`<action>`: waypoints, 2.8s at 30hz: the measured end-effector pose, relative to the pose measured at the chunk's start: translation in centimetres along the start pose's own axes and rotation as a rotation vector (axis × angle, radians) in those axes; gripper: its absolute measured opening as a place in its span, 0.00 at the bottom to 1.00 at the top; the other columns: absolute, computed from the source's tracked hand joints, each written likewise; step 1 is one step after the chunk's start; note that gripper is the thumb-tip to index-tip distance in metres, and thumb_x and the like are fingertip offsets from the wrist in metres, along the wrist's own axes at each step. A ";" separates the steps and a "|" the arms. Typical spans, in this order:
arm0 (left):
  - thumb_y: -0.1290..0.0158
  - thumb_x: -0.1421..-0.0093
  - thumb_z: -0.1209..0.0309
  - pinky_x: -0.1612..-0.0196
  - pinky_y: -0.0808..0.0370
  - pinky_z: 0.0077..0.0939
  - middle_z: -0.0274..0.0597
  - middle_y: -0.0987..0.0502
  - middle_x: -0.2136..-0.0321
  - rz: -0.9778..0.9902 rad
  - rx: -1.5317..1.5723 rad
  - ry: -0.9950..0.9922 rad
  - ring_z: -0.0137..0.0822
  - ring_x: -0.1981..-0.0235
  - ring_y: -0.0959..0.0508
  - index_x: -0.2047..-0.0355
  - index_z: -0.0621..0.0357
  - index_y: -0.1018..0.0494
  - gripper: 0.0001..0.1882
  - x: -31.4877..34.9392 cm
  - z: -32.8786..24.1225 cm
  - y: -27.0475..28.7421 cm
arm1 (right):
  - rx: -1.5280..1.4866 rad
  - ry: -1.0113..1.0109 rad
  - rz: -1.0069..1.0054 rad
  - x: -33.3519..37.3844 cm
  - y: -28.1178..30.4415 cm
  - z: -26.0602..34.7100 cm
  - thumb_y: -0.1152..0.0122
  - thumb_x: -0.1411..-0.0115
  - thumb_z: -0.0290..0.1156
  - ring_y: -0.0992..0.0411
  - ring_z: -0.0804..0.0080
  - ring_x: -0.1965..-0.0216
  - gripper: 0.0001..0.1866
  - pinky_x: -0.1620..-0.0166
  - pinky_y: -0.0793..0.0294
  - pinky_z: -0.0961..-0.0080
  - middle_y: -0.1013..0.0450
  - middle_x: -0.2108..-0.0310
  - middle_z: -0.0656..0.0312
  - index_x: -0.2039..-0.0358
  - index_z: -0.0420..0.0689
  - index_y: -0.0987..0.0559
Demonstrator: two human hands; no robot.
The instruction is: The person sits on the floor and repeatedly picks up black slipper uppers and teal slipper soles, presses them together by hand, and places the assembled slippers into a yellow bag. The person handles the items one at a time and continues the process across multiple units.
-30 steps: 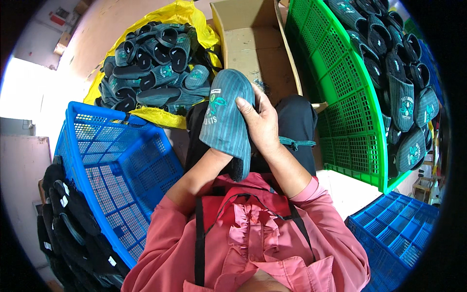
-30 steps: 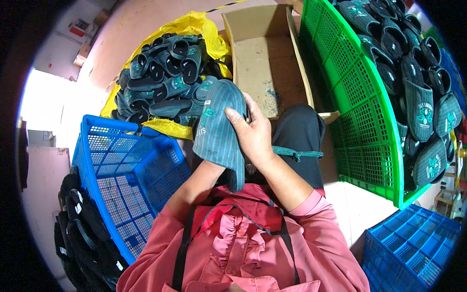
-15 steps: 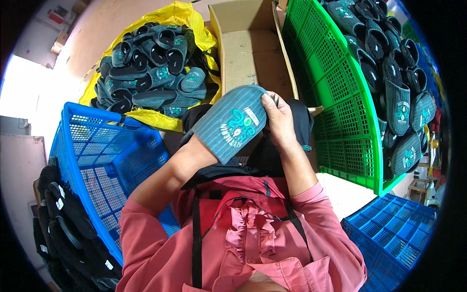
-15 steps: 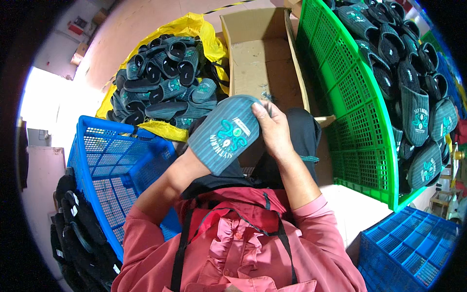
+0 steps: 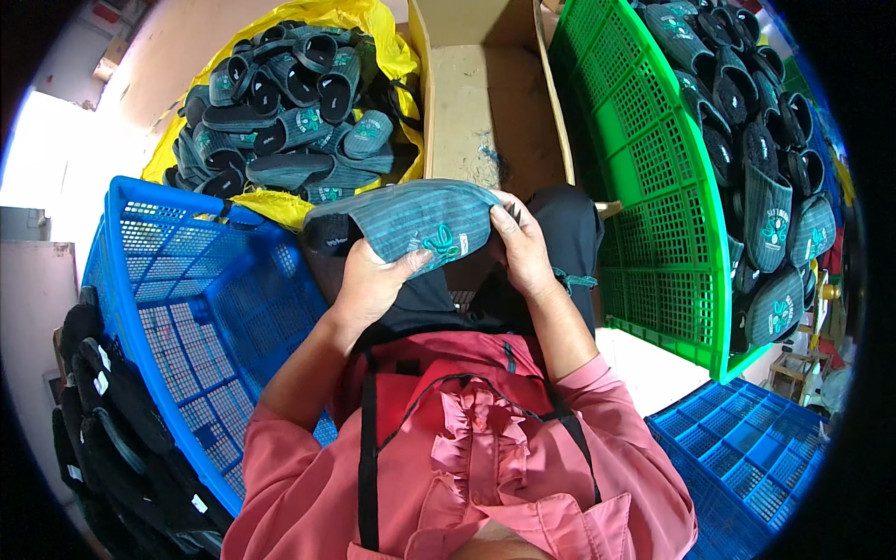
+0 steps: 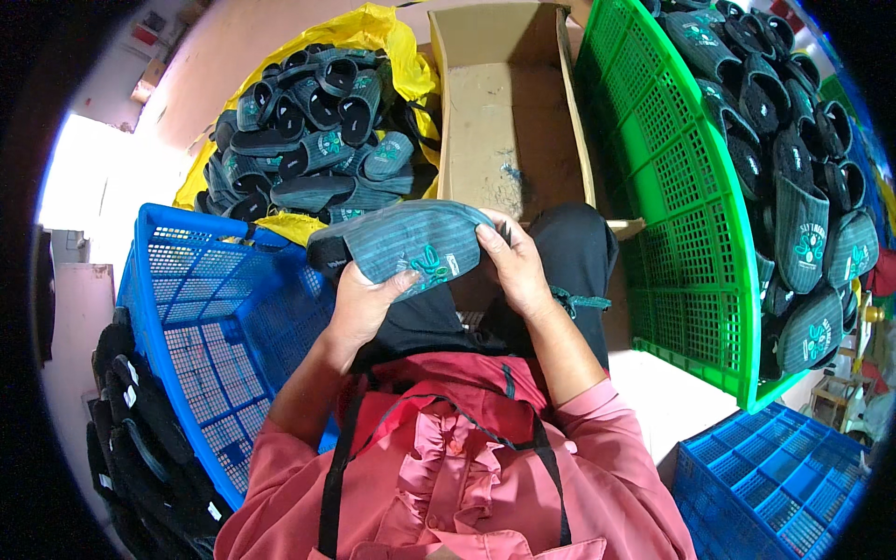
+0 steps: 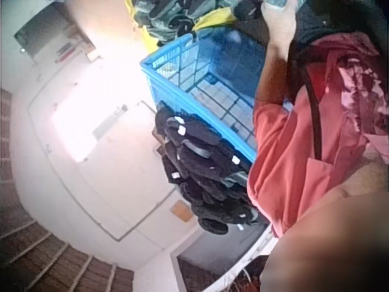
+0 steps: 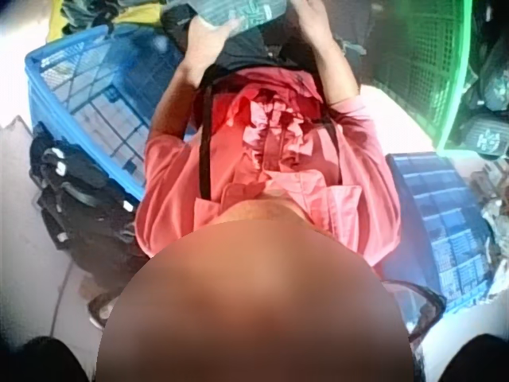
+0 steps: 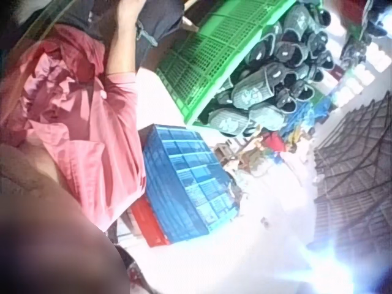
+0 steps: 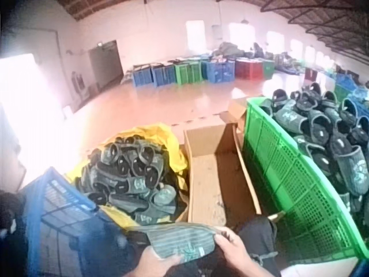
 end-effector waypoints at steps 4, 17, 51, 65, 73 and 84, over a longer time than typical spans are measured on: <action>0.41 0.42 0.81 0.48 0.28 0.26 0.37 0.21 0.56 0.045 -0.122 -0.028 0.29 0.55 0.23 0.50 0.64 0.27 0.19 -0.1 0.7 0.6 | 0.103 -0.077 -0.028 -0.1 0.1 -0.5 0.39 0.35 0.38 0.30 0.81 0.59 0.18 0.51 0.31 0.81 0.25 0.61 0.66 0.52 0.37 0.24; 0.42 0.42 0.82 0.46 0.28 0.29 0.38 0.22 0.53 0.131 -0.354 0.045 0.31 0.53 0.24 0.47 0.64 0.29 0.21 0.5 3.3 2.1 | 0.451 -0.040 0.045 -1.0 -0.6 -2.2 0.36 0.38 0.42 0.34 0.84 0.69 0.16 0.64 0.32 0.82 0.28 0.72 0.71 0.65 0.40 0.22; 0.40 0.44 0.78 0.46 0.29 0.28 0.35 0.21 0.56 0.055 -0.035 0.055 0.30 0.55 0.24 0.50 0.62 0.26 0.20 0.4 2.3 3.2 | 0.440 0.222 0.153 0.3 -1.5 -0.4 0.37 0.40 0.31 0.31 0.73 0.48 0.22 0.42 0.34 0.74 0.26 0.50 0.60 0.45 0.39 0.27; 0.42 0.38 0.61 0.56 0.27 0.28 0.43 0.21 0.64 -0.032 -0.412 0.067 0.33 0.63 0.22 0.55 0.63 0.25 0.18 2.0 0.3 5.1 | -0.023 0.141 -0.107 -1.9 6.2 -0.2 0.35 0.39 0.41 0.24 0.73 0.65 0.17 0.57 0.23 0.74 0.22 0.64 0.59 0.60 0.38 0.22; 0.46 0.34 0.59 0.57 0.27 0.23 0.35 0.21 0.63 -0.414 0.362 -0.040 0.26 0.63 0.24 0.58 0.63 0.24 0.17 -1.4 -0.5 7.2 | -0.018 -0.309 -0.219 -2.1 4.7 -1.4 0.56 0.32 0.58 0.23 0.76 0.72 0.26 0.85 0.44 0.88 0.21 0.64 0.60 0.52 0.47 0.26; 0.43 0.38 0.67 0.59 0.24 0.28 0.40 0.23 0.64 -0.864 -0.027 -0.371 0.33 0.64 0.23 0.42 0.58 0.36 0.25 -6.3 -4.3 10.6 | 0.142 -0.255 -0.166 -3.1 6.4 -3.6 0.45 0.34 0.34 0.32 0.84 0.74 0.15 0.83 0.46 0.90 0.23 0.65 0.62 0.52 0.38 0.23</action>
Point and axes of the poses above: each hand's wrist, its own x-axis away from the middle knuckle, its own y-axis out of the back of the hand, z = x × y, the point moved 3 cm from there along -x, towards the middle knuckle
